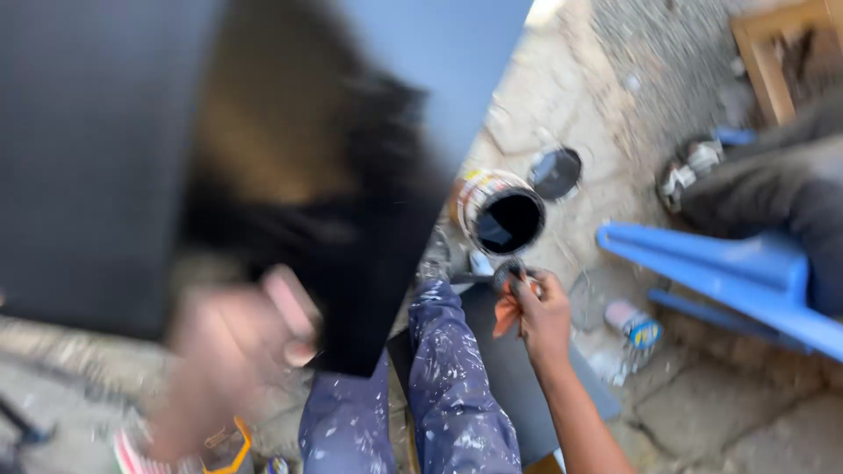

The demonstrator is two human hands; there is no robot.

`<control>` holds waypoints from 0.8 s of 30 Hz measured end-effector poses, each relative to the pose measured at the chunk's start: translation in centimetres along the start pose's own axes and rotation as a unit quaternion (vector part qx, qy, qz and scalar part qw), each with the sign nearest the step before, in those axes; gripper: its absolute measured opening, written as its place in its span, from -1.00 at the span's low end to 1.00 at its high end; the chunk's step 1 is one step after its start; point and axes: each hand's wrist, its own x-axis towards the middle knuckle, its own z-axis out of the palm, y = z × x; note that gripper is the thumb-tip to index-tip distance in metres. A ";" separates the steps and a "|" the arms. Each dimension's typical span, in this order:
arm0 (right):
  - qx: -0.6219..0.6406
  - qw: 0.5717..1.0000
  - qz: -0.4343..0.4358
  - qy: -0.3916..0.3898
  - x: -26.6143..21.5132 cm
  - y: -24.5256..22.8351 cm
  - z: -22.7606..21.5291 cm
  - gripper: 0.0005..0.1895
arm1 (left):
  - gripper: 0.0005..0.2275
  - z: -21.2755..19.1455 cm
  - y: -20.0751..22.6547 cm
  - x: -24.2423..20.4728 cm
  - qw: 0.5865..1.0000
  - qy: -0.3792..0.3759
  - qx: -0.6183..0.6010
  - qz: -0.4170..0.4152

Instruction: Painting a wooden furniture panel with black paint using a foam applicator

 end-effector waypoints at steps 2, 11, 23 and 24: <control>-0.085 0.996 0.031 0.000 3.0 3.6 0.5 -0.66 | -0.61 9.3 -8.7 -9.0 0.776 -0.476 -0.392 0.131; -0.126 0.988 -0.082 -0.019 22.2 13.7 8.8 -0.85 | -0.56 32.9 -8.8 -1.0 0.964 -0.235 -0.120 -0.037; -0.189 0.980 0.057 -0.011 27.2 16.2 12.0 -0.62 | -0.41 34.2 -8.6 1.9 0.955 -0.187 -0.169 -0.153; -0.189 0.980 0.057 -0.011 26.8 15.3 11.9 -0.62 | -0.41 34.3 -8.5 2.1 0.956 -0.187 -0.169 -0.153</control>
